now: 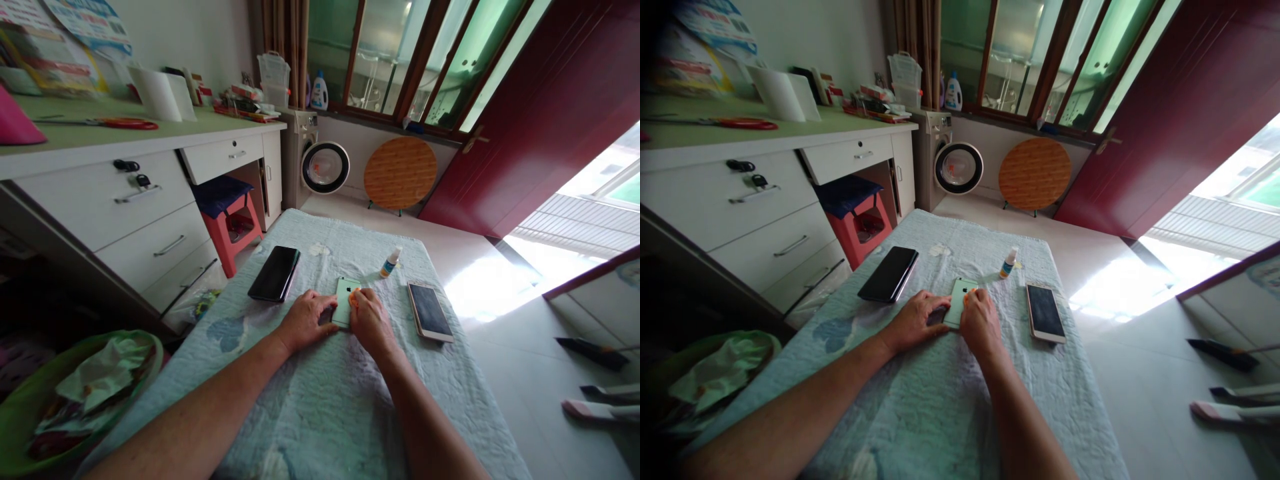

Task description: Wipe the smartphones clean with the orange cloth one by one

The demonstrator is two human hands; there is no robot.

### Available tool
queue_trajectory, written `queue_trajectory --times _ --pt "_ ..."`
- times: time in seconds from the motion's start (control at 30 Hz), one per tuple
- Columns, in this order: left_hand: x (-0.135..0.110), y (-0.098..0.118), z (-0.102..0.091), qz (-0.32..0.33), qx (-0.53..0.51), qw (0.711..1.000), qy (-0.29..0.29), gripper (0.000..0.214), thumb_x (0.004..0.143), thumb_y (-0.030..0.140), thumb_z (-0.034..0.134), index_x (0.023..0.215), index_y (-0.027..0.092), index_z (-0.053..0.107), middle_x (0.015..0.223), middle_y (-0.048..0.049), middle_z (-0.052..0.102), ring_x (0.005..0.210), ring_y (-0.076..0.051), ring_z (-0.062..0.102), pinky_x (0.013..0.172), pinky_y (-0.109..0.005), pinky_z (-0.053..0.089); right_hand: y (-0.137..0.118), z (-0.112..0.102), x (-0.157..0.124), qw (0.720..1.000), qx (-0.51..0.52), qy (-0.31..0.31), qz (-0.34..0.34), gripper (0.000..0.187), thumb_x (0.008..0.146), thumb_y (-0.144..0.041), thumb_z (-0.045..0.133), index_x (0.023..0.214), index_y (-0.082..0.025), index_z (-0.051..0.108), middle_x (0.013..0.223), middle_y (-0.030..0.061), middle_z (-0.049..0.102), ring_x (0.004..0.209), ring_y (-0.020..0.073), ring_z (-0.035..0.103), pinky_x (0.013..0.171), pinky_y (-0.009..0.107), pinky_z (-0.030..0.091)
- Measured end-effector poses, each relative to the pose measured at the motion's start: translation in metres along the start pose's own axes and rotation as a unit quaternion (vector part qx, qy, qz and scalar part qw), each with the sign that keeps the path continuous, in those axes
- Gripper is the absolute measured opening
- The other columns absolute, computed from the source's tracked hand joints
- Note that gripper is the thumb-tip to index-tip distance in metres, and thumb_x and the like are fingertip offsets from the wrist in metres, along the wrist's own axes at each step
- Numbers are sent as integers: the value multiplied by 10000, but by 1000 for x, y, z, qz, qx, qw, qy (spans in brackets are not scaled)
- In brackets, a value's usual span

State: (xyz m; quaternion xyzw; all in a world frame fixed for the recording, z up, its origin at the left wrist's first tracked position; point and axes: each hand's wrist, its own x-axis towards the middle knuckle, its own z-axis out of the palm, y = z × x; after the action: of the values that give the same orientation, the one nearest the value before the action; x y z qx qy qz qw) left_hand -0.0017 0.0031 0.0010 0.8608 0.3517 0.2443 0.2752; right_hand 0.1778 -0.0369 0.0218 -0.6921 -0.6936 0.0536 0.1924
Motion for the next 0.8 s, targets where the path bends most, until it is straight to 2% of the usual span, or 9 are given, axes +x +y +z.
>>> queue_trajectory --times 0.2,0.37,0.57,0.8 --pt "0 2 -1 -5 17 1000 -3 479 771 533 689 1143 240 621 1095 -34 682 1008 -259 542 874 -347 417 5 3 8 1000 20 -2 -6 189 926 -163 445 1004 -154 617 1087 94 576 976 167 540 894 235 387" --pt "0 3 -2 -6 11 1000 -1 513 771 563 674 1159 231 619 1090 -42 684 997 -262 543 873 -354 420 5 -4 7 999 13 -37 -13 216 936 -161 429 927 -159 645 1035 76 574 938 154 539 872 232 384" --pt "-1 0 1 -6 2 1000 6 577 761 615 658 1188 229 618 1068 -48 691 991 -270 540 879 -361 421 -4 -14 -6 996 -21 -86 -22 247 928 -166 442 798 -167 653 933 62 567 848 143 528 762 229 372" --pt "-1 -1 2 -5 2 1000 7 590 765 633 644 1194 228 614 1066 -45 693 973 -263 537 876 -361 426 -16 -25 -16 989 -59 -134 27 232 936 -216 442 831 -162 642 907 44 550 607 86 467 583 245 295"
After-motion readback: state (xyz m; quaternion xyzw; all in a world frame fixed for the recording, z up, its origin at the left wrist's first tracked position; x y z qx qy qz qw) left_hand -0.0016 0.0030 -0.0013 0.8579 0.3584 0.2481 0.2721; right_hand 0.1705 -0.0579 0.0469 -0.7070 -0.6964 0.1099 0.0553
